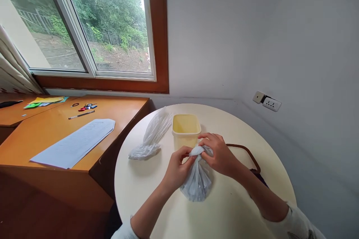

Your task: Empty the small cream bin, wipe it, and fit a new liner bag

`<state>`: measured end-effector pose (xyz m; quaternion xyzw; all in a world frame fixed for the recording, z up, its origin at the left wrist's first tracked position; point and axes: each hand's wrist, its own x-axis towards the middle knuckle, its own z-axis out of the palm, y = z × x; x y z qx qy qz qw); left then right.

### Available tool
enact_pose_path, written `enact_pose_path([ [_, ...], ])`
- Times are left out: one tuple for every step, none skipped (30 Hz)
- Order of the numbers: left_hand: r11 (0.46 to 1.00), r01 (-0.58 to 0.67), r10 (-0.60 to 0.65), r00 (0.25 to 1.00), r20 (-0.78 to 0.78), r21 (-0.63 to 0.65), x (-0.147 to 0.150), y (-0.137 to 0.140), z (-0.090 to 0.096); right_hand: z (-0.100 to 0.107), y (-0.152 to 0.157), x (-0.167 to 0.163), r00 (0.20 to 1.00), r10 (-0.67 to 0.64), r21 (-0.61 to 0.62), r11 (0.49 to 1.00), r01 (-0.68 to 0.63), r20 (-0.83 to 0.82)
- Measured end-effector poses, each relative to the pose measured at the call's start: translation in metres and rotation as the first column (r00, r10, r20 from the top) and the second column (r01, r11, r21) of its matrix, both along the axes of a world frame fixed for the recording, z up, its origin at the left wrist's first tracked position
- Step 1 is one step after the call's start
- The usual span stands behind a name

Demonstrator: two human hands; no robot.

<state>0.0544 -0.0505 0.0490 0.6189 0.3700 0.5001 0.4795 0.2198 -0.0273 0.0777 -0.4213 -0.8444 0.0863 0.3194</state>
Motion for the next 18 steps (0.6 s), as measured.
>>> enact_pose_path([
  [1.0, 0.009, -0.008, 0.999, 0.046, -0.013, -0.001, 0.0, -0.002, -0.005, -0.001, -0.003, 0.999, -0.036, 0.056, 0.998, 0.035, 0.007],
  [0.999, 0.021, -0.018, 0.996, 0.091, -0.03, -0.001, 0.0, -0.004, -0.01, -0.002, -0.006, 0.997, -0.076, 0.108, 0.991, 0.074, 0.009],
  [0.998, 0.033, -0.025, 0.991, 0.133, -0.054, -0.002, 0.0, -0.006, -0.016, -0.003, -0.008, 0.993, -0.12, 0.155, 0.981, 0.118, 0.003],
  [0.995, 0.043, -0.028, 0.985, 0.172, -0.085, -0.002, -0.001, -0.007, -0.021, -0.004, -0.01, 0.985, -0.17, 0.197, 0.966, 0.169, -0.013],
  [0.991, 0.053, -0.028, 0.978, 0.206, -0.119, -0.002, -0.002, -0.009, -0.025, -0.005, -0.012, 0.974, -0.221, 0.234, 0.946, 0.224, -0.038],
  [0.986, 0.063, -0.026, 0.971, 0.236, -0.153, -0.002, -0.002, -0.011, -0.03, -0.006, -0.013, 0.961, -0.27, 0.265, 0.923, 0.278, -0.067],
  [0.98, 0.075, -0.025, 0.964, 0.264, -0.182, -0.002, -0.003, -0.012, -0.034, -0.007, -0.014, 0.948, -0.305, 0.286, 0.904, 0.318, -0.091],
  [0.975, 0.09, -0.029, 0.957, 0.29, -0.201, -0.002, -0.004, -0.013, -0.037, -0.008, -0.015, 0.941, -0.323, 0.292, 0.894, 0.339, -0.103],
  [0.971, 0.107, -0.036, 0.949, 0.313, -0.213, -0.002, -0.004, -0.014, -0.04, -0.01, -0.015, 0.94, -0.323, 0.282, 0.897, 0.34, -0.107],
  [0.967, 0.125, -0.046, 0.941, 0.334, -0.22, -0.002, -0.004, -0.015, -0.042, -0.011, -0.016, 0.945, -0.31, 0.255, 0.91, 0.327, -0.105],
  [0.964, 0.142, -0.056, 0.935, 0.35, -0.225, -0.002, -0.004, -0.016, -0.044, -0.013, -0.017, 0.951, -0.289, 0.219, 0.927, 0.306, -0.105],
  [0.96, 0.157, -0.065, 0.93, 0.362, -0.231, -0.002, -0.004, -0.017, -0.045, -0.014, -0.018, 0.957, -0.266, 0.176, 0.943, 0.283, -0.113],
  [0.956, 0.172, -0.075, 0.928, 0.366, -0.238, -0.002, -0.003, -0.018, -0.046, -0.016, -0.02, 0.961, -0.245, 0.132, 0.956, 0.262, -0.13],
  [0.952, 0.186, -0.087, 0.928, 0.363, -0.245, -0.002, -0.002, -0.019, -0.047, -0.017, -0.021, 0.961, -0.229, 0.087, 0.966, 0.245, -0.155],
  [0.948, 0.199, -0.102, 0.93, 0.354, -0.249, -0.003, -0.001, -0.019, -0.047, -0.018, -0.023, 0.96, -0.216, 0.038, 0.973, 0.226, -0.18],
  [0.945, 0.208, -0.116, 0.934, 0.338, -0.251, -0.003, -0.001, -0.02, -0.047, -0.018, -0.024, 0.957, -0.203, -0.018, 0.979, 0.203, -0.206],
  [0.945, 0.208, -0.122, 0.94, 0.318, -0.252, -0.004, 0.0, -0.02, -0.047, -0.019, -0.025, 0.952, -0.192, -0.082, 0.981, 0.178, -0.238],
  [0.947, 0.196, -0.117, 0.948, 0.295, -0.256, -0.005, 0.0, -0.02, -0.046, -0.019, -0.026, 0.943, -0.185, -0.151, 0.977, 0.147, -0.276],
])
